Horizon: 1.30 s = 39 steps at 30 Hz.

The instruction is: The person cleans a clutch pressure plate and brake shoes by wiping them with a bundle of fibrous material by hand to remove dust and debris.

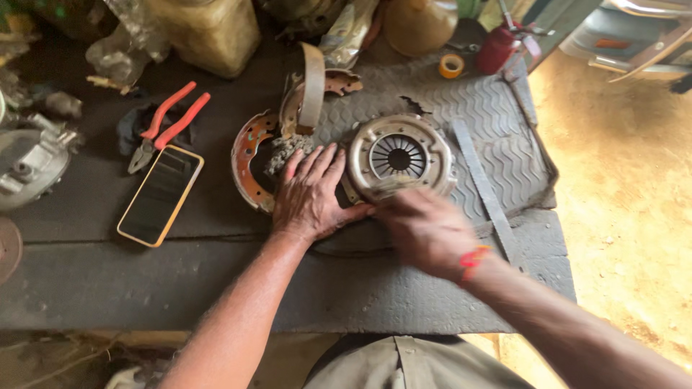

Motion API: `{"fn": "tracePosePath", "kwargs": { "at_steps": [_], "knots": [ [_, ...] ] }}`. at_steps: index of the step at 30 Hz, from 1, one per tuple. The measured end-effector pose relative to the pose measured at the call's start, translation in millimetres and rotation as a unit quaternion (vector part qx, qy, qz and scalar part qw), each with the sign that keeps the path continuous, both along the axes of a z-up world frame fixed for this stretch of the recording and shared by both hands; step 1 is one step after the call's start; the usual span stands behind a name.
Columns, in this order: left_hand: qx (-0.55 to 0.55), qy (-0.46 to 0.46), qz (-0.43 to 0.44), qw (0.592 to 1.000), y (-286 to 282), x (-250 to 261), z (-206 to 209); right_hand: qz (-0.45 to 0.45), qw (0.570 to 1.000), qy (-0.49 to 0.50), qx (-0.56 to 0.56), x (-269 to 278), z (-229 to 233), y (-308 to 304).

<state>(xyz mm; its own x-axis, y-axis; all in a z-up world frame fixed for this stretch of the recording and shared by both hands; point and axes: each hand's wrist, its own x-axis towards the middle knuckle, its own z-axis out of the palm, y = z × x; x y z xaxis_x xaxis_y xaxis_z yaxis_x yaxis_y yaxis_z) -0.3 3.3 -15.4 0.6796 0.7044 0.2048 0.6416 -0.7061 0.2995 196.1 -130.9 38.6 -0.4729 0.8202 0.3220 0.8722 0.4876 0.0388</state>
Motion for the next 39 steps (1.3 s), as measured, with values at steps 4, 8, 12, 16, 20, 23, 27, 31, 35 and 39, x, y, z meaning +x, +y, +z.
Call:
{"fn": "tracePosePath", "kwargs": {
  "at_steps": [4, 8, 12, 16, 20, 23, 27, 31, 35, 39],
  "knots": [
    [0.013, 0.001, 0.003, 1.000, 3, 2, 5, -0.052, 0.982, 0.128, -0.129, 4, 2, 11],
    [0.003, 0.013, 0.008, 1.000, -2, 0, 6, -0.156, 0.970, 0.173, -0.073, 61, 7, 4],
    [0.008, 0.013, 0.005, 1.000, 1, 3, 7, -0.121, 0.973, 0.198, -0.013, 40, -23, 1],
    [0.009, 0.023, -0.001, 1.000, -3, -2, 4, -0.166, 0.971, 0.171, -0.018, 37, -33, -12],
    [0.014, 0.036, 0.000, 0.999, 2, 0, 3, -0.307, 0.836, 0.451, -0.068, 123, -24, 21],
    [0.013, 0.038, 0.000, 0.999, 1, -2, -3, -0.278, 0.584, 0.760, -0.063, 152, -12, 13],
    [0.100, -0.009, -0.034, 0.994, 0, -2, -5, -0.268, 0.566, 0.773, -0.102, 141, -26, -6],
    [0.115, -0.059, -0.042, 0.991, -7, 19, 5, -0.367, 0.719, 0.577, -0.129, 106, -32, 14],
    [0.047, -0.154, -0.025, 0.987, -22, 73, 6, -0.310, 0.899, 0.304, 0.048, 58, -27, 3],
    [0.022, -0.069, 0.047, 0.996, -20, 101, 7, -0.267, 0.933, 0.241, -0.016, 36, -18, -37]
  ]
}}
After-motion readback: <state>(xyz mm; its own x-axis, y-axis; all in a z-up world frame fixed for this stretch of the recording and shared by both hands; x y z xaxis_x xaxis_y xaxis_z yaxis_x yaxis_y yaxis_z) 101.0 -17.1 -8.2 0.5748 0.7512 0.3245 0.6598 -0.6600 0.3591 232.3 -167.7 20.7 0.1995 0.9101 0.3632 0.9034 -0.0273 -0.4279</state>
